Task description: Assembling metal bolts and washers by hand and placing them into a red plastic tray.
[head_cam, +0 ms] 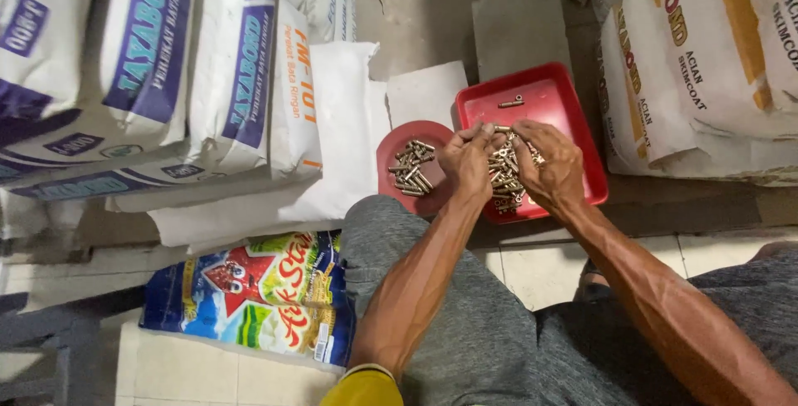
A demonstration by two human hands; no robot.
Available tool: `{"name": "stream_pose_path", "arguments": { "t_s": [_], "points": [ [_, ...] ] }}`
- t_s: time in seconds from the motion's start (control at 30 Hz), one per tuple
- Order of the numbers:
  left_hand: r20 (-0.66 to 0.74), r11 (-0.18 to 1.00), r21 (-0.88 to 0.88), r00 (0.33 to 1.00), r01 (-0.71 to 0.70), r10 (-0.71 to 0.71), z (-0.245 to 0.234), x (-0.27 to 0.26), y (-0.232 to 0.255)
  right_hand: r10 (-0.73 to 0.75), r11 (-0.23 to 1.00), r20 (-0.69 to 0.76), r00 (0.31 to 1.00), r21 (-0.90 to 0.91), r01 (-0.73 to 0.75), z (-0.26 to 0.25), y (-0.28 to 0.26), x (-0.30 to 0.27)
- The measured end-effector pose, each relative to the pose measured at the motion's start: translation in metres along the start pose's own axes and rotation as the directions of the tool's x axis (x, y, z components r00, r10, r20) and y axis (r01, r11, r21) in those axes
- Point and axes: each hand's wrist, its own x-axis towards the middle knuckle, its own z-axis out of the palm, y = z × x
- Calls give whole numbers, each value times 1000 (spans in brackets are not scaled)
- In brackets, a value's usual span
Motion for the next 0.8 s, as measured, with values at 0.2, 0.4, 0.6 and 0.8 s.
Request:
{"name": "stream_pose_path", "arguments": {
  "t_s": [0.2, 0.4, 0.6, 0.8],
  "points": [
    [-43, 1000, 18, 999, 1, -1, -12, 27, -36, -70, 987, 106, 992, -134, 84, -7, -4, 2],
    [-128, 999, 35, 992, -17, 22, -34, 47, -68, -32, 976, 132, 991, -209, 60, 6, 10, 1],
    [-231, 999, 29, 973, 34, -26, -42, 48, -64, -32, 941, 268, 963, -316, 119, 23, 60, -12],
    [-245, 994, 16, 964, 110, -103, -49, 45, -66, 28, 935, 373, 927, -337, 108, 27, 69, -20]
  ]
}}
